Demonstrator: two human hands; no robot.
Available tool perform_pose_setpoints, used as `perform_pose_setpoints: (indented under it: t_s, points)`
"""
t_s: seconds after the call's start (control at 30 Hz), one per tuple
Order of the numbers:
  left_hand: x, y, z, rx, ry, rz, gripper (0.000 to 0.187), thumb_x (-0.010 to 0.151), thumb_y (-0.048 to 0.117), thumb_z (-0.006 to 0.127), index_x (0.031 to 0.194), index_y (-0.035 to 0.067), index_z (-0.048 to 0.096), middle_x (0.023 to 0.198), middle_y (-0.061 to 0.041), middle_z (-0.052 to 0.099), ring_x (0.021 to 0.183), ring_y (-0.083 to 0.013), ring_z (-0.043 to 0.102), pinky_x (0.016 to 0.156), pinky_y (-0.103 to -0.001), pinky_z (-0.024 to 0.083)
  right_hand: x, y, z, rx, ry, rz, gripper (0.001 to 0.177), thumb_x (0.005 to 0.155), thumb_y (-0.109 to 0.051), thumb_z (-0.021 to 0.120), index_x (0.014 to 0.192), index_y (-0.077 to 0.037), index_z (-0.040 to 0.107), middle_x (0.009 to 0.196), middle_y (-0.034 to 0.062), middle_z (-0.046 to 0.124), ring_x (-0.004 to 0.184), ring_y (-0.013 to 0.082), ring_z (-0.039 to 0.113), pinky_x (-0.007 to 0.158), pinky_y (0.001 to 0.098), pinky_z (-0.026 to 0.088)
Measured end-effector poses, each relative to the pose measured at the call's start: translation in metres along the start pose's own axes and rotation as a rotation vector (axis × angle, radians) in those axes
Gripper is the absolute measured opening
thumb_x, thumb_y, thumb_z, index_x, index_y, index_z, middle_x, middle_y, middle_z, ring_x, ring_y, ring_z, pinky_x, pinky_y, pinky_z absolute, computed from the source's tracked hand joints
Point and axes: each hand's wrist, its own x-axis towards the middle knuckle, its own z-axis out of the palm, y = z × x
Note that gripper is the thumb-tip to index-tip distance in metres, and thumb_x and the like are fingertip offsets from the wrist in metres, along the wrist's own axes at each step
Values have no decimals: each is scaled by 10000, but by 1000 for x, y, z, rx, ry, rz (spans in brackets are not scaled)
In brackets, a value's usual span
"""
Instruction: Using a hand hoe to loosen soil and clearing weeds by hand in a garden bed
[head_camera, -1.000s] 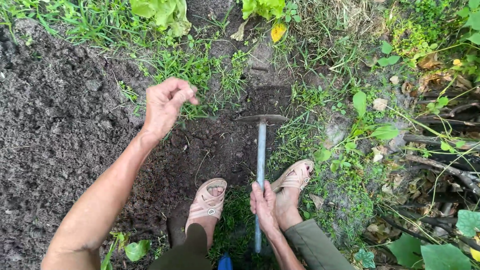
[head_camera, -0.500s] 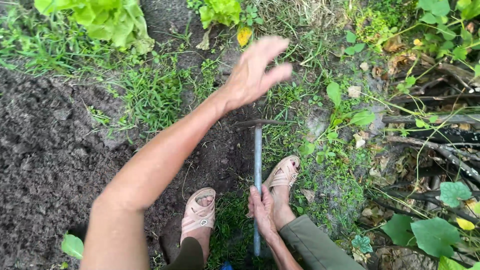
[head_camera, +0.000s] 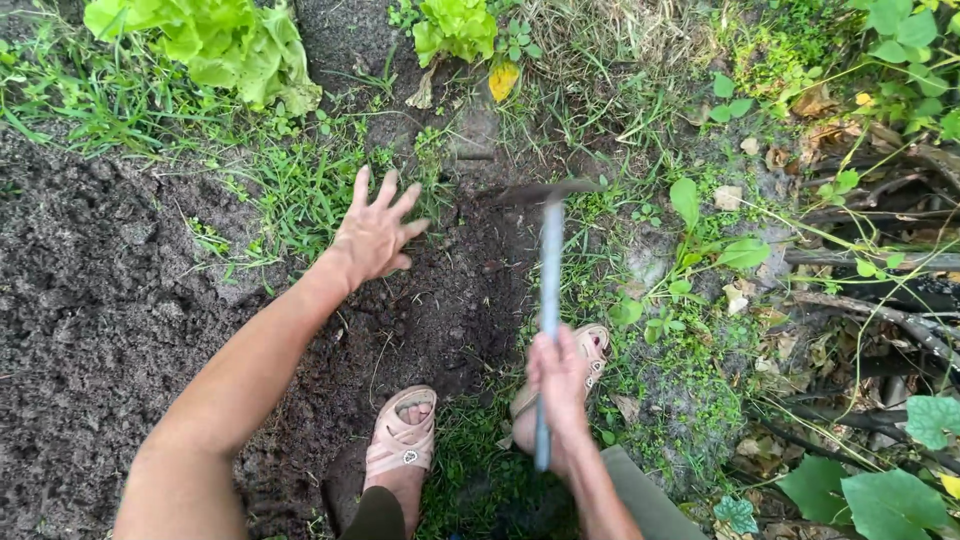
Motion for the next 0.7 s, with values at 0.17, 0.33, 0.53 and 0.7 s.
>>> perform_pose_setpoints:
  t_s: [0.17,0.33,0.53,0.7]
  points:
    - [-29,-28,48,174,122,-62,145,893,167,730,1019,238,738,1037,51,661,1204,-183,559,1235,-614,303,47,-66,-6,130,178,-503,217,1116,-275,485,1228,-105,559,632,-32,531,425,53,510,339,178,466]
    - [-21,-45,39,-461,527,-268,499,1111,553,525,824,165,653,696,15,587,711,-160,608,834,-352,527,79,57,75,286,374,-299,366,1092,-572,294,1148,-230,413,769,-27,439,577,77,475,747,222,552]
    - [-9,1,29,-359,237,-47,741,793,719,663,1331,211,611,1200,-41,578,1196,-270,511,1132,-588,310,81,101,52,-149,-146,204,172,1071,-272,489,946,-155,474,546,-52,405,333,49,400,250,191,363]
    - [-28,15,41,-85,99,11,431,758,496,744,1115,255,717,1184,2,652,1211,-248,508,1145,-581,311,48,109,18,-170,-144,116,139,1051,-240,537,965,-133,518,510,-8,487,297,89,450,242,221,395]
